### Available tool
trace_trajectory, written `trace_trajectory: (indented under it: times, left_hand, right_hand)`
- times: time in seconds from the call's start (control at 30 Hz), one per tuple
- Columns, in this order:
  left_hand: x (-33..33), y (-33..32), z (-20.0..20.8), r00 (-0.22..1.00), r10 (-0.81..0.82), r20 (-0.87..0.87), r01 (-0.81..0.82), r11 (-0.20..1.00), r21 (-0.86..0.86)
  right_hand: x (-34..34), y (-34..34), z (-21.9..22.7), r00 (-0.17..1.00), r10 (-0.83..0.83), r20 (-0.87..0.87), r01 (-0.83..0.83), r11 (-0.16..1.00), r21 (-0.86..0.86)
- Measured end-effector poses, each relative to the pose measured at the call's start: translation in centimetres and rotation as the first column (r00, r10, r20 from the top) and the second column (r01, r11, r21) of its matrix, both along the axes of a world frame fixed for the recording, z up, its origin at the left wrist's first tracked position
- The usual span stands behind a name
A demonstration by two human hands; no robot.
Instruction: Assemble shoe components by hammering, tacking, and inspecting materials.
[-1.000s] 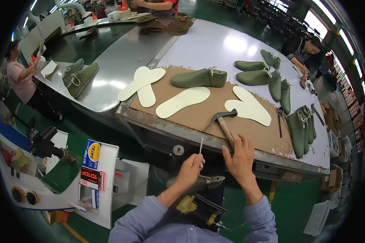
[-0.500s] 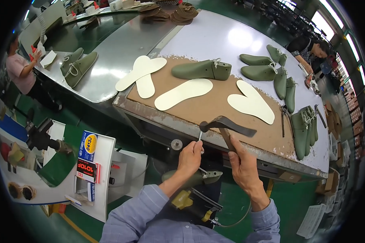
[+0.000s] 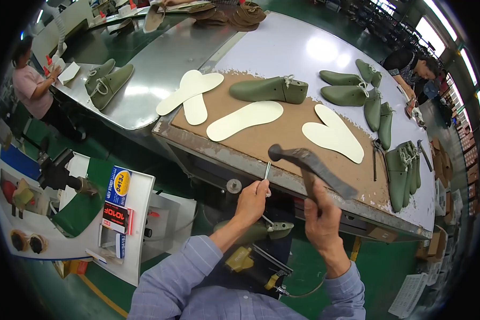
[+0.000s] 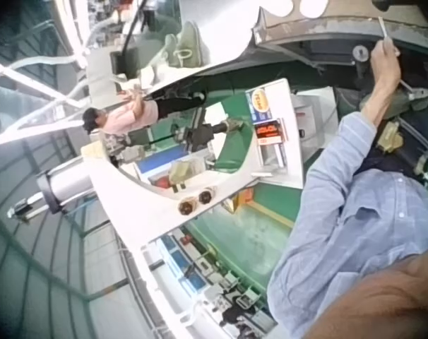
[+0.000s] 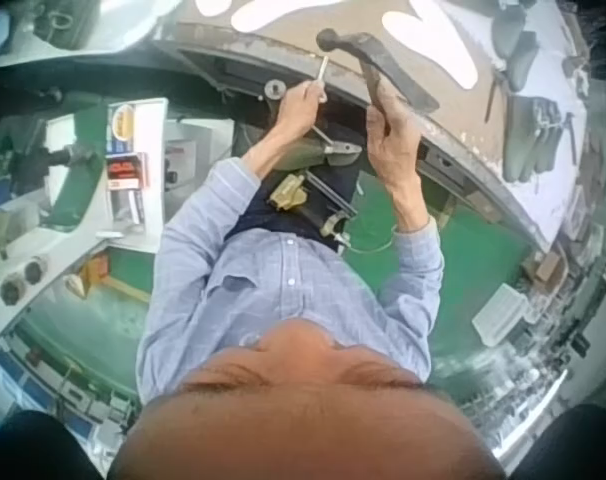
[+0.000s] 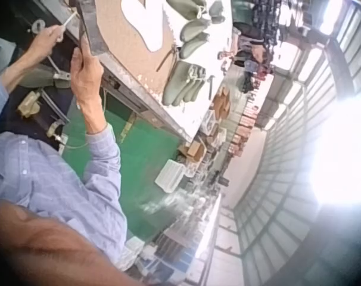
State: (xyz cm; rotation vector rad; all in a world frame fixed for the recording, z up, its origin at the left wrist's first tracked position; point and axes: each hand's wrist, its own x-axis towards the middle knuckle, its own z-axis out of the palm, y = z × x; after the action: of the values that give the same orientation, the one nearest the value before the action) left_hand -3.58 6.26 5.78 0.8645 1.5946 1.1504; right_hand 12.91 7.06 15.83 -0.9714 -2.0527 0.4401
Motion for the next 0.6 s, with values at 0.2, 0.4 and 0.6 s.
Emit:
trace_trajectory:
  times: [0.2, 0.4, 0.6]
  left_hand:
    - [0.3, 0.2, -0.3, 0.999, 0.036, -0.007, -0.036, 0.999, -0.015]
    - [0.3, 0.4, -0.2, 0.987, 0.024, 0.157, -0.014, 0.998, -0.064]
    - [0.0, 0.2, 1.1, 0.945, 0.071, 0.32, -0.031, 0.991, -0.13]
  right_hand:
    - [-0.3, 1.7, -0.4, 0.99, 0.043, 0.131, 0.0, 0.95, -0.313]
    - [0.4, 0.6, -1.9, 1.0, 0.014, 0.011, -0.013, 0.997, -0.076]
    - [-0.4, 1.2, -1.3, 0.996, -0.004, 0.09, 0.039, 0.921, -0.387]
